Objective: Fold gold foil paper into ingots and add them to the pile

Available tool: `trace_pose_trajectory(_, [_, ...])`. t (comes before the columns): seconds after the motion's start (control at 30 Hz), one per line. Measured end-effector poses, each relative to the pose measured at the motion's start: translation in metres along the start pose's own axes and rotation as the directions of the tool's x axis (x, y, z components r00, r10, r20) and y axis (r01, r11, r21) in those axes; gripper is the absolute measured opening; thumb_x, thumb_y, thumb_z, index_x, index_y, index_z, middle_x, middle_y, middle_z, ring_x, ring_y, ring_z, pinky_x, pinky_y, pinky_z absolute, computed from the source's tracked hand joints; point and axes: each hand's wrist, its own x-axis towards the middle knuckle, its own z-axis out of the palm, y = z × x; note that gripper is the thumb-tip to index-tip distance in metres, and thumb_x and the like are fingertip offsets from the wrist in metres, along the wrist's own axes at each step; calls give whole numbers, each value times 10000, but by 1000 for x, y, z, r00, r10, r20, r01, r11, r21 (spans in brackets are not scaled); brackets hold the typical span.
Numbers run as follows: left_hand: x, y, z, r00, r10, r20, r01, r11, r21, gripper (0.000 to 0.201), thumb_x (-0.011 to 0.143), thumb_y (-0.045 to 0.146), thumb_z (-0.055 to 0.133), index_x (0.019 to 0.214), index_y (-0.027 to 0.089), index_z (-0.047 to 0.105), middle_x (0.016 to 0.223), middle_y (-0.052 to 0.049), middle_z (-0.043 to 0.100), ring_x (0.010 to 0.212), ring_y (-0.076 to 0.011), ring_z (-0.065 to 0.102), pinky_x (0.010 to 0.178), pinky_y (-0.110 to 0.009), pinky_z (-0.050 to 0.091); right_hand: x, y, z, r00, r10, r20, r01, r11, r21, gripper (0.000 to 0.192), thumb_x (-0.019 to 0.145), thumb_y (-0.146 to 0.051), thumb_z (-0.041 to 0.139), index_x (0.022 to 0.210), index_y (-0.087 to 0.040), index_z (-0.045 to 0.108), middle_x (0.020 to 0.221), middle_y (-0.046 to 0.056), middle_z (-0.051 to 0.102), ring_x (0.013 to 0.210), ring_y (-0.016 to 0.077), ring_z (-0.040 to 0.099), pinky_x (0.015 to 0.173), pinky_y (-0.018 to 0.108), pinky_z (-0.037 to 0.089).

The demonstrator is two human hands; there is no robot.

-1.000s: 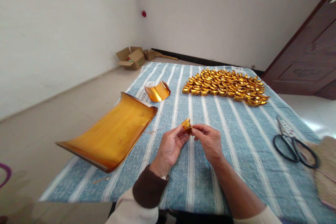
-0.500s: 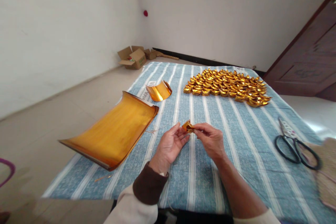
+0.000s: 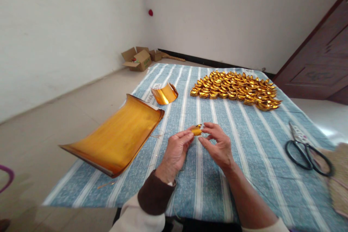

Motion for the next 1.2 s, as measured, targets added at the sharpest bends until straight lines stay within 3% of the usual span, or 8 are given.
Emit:
trace_pose_trajectory(0.17, [-2, 0, 5, 997, 78, 29, -79, 996, 49, 124, 646, 141, 787, 765, 112, 772, 1030, -119, 734, 1012, -234, 647, 931, -305, 446, -1, -1, 1, 1000, -1, 15, 1, 1000, -10, 192, 760, -297, 696, 940, -236, 724, 1097, 91, 648, 970, 219, 645, 635, 298, 565])
trace_pose_trajectory(0.33, [-2, -2, 5, 994, 109, 31, -112, 986, 121, 78, 669, 135, 774, 747, 140, 768, 1013, -82, 742, 962, -190, 656, 931, -282, 447, 0, -2, 2, 999, 38, -3, -38, 999, -9, 125, 809, -286, 645, 889, -227, 722, 988, 74, 672, 906, 196, 653, 606, 268, 543])
trace_pose_trajectory(0.47, [-3, -2, 4, 999, 51, 0, -51, 992, 117, 129, 644, 111, 791, 767, 143, 768, 913, -65, 750, 858, -161, 663, 848, -269, 476, 1, -4, 1, 998, 63, 24, -62, 998, -19, 97, 821, -264, 628, 860, -229, 710, 875, 46, 688, 831, 184, 650, 620, 273, 532])
trace_pose_trajectory(0.67, [0, 2, 3, 996, -78, -45, 75, 996, -48, 152, 715, 218, 774, 823, 113, 750, 914, -88, 737, 828, -163, 664, 712, -254, 521, -1, -3, 2, 996, 52, 67, -52, 999, -12, 98, 829, -247, 622, 855, -227, 715, 825, 27, 697, 758, 165, 640, 599, 266, 502])
trace_pose_trajectory(0.9, [2, 0, 3, 997, -69, -34, 67, 996, -61, 120, 735, 169, 745, 834, 102, 753, 875, -80, 731, 812, -149, 651, 735, -249, 530, -4, -1, 6, 998, 15, 63, -14, 1000, -13, 170, 830, -245, 623, 974, -227, 713, 868, 35, 714, 747, 163, 654, 602, 272, 509])
trace_pose_trajectory(1.2, [2, -1, 1, 997, -76, -26, 75, 996, -47, 158, 724, 189, 755, 850, 93, 756, 907, -99, 727, 846, -162, 639, 734, -245, 519, -4, -1, 7, 989, -83, 122, 92, 993, -76, 159, 883, -225, 572, 948, -247, 715, 862, 34, 723, 761, 162, 660, 645, 286, 514])
